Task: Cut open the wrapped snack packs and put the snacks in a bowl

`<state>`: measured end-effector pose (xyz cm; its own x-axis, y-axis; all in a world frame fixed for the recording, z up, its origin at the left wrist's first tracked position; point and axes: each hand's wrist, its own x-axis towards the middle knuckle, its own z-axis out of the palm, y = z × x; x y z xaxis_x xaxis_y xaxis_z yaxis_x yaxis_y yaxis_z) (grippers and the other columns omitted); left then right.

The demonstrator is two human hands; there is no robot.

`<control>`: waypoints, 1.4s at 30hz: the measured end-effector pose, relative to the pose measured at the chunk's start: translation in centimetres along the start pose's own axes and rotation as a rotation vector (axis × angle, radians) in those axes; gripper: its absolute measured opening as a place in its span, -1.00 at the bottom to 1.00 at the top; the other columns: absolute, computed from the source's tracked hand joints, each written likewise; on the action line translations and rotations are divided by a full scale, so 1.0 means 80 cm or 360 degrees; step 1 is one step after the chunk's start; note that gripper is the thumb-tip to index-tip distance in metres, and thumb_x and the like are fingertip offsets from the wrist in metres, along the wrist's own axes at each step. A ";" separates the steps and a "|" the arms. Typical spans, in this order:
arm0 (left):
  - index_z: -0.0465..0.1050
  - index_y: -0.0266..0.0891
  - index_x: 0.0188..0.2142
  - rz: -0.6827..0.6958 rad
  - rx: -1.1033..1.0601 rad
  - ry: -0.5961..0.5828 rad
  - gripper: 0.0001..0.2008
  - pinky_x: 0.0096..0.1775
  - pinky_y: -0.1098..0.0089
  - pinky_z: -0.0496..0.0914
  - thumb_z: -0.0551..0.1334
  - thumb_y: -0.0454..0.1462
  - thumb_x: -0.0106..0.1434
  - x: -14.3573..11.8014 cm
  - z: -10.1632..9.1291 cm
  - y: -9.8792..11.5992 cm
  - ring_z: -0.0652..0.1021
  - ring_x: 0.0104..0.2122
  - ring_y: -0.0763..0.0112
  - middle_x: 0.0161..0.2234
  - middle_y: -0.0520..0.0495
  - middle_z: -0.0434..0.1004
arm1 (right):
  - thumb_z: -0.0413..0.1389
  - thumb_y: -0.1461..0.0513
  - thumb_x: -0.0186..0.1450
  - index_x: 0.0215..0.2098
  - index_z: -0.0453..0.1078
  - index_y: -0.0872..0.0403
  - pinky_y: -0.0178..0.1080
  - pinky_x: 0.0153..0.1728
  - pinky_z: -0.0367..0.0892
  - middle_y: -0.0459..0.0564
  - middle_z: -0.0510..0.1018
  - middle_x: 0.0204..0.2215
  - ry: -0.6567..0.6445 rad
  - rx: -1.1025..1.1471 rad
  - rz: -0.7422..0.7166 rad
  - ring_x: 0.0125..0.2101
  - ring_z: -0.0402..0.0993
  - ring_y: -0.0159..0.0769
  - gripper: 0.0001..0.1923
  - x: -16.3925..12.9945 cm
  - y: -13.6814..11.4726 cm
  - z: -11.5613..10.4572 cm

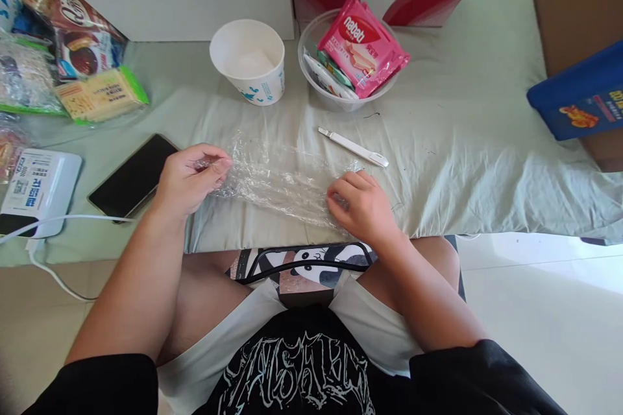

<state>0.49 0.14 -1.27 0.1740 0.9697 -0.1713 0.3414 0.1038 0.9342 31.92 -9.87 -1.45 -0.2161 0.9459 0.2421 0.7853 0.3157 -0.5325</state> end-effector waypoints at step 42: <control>0.52 -0.18 -0.34 -0.0084 0.0169 -0.0020 -0.86 -0.58 0.47 0.23 0.38 -0.18 0.15 0.002 0.002 0.004 0.44 -0.62 0.48 -0.57 0.07 0.49 | 0.26 -0.02 0.29 -0.16 0.37 -0.05 -0.31 -0.58 0.40 -0.12 0.61 -0.45 0.0472 0.1344 0.1233 -0.58 0.53 -0.37 -0.69 0.012 0.023 -0.009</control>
<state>0.75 0.28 -1.04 0.1647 0.9607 -0.2237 0.4459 0.1298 0.8856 33.56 -8.39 -1.65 0.3794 0.8875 -0.2615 -0.0087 -0.2792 -0.9602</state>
